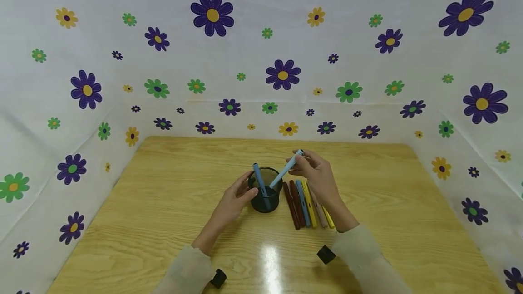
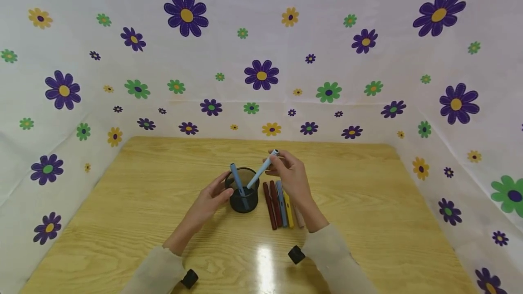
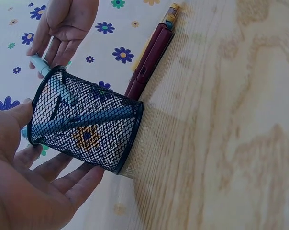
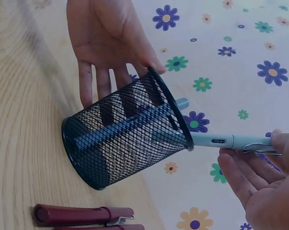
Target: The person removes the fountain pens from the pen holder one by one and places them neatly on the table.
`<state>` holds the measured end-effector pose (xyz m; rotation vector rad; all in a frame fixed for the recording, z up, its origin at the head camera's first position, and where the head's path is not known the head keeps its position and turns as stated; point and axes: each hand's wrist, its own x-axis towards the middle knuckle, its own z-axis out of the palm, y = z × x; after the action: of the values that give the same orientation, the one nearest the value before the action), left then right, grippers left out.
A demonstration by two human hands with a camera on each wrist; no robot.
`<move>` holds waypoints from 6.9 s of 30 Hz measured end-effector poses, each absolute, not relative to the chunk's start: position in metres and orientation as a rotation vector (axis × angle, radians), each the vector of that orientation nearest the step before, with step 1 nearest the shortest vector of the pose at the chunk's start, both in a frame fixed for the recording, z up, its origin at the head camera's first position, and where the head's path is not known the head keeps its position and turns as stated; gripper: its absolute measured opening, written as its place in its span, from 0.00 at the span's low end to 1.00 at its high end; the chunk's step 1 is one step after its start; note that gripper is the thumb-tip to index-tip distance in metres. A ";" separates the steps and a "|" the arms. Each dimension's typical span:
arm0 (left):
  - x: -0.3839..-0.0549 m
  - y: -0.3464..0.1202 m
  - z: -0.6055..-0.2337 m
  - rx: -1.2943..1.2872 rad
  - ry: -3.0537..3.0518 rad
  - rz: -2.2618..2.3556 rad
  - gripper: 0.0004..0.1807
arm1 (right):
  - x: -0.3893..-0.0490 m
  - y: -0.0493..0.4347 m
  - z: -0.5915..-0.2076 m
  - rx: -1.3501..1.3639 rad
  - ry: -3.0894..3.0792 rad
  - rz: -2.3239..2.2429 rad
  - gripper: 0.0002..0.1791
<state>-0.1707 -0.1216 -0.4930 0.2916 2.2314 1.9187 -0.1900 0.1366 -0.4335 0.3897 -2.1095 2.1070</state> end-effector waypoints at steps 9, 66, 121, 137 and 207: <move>-0.171 -0.120 -0.493 0.301 2.255 1.905 0.36 | -0.186 0.155 -0.429 0.339 -2.074 2.178 0.21; -0.170 -0.123 -0.488 0.293 2.236 1.885 0.37 | -0.139 0.314 -0.419 0.099 -2.143 2.141 0.11; -0.168 -0.123 -0.489 0.276 2.223 1.886 0.38 | -0.175 0.266 -0.475 -0.011 -2.764 1.748 0.30; -0.167 -0.124 -0.491 0.280 2.223 1.892 0.39 | -0.179 0.242 -0.487 -0.166 -2.846 1.549 0.24; -0.167 -0.122 -0.490 0.262 2.179 1.932 0.37 | -0.207 0.099 -0.441 0.439 -2.549 1.645 0.18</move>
<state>-0.1667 -0.1215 -0.4897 0.2622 2.1789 1.9320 -0.2066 0.0992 -0.4410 0.4392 -2.5487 1.6448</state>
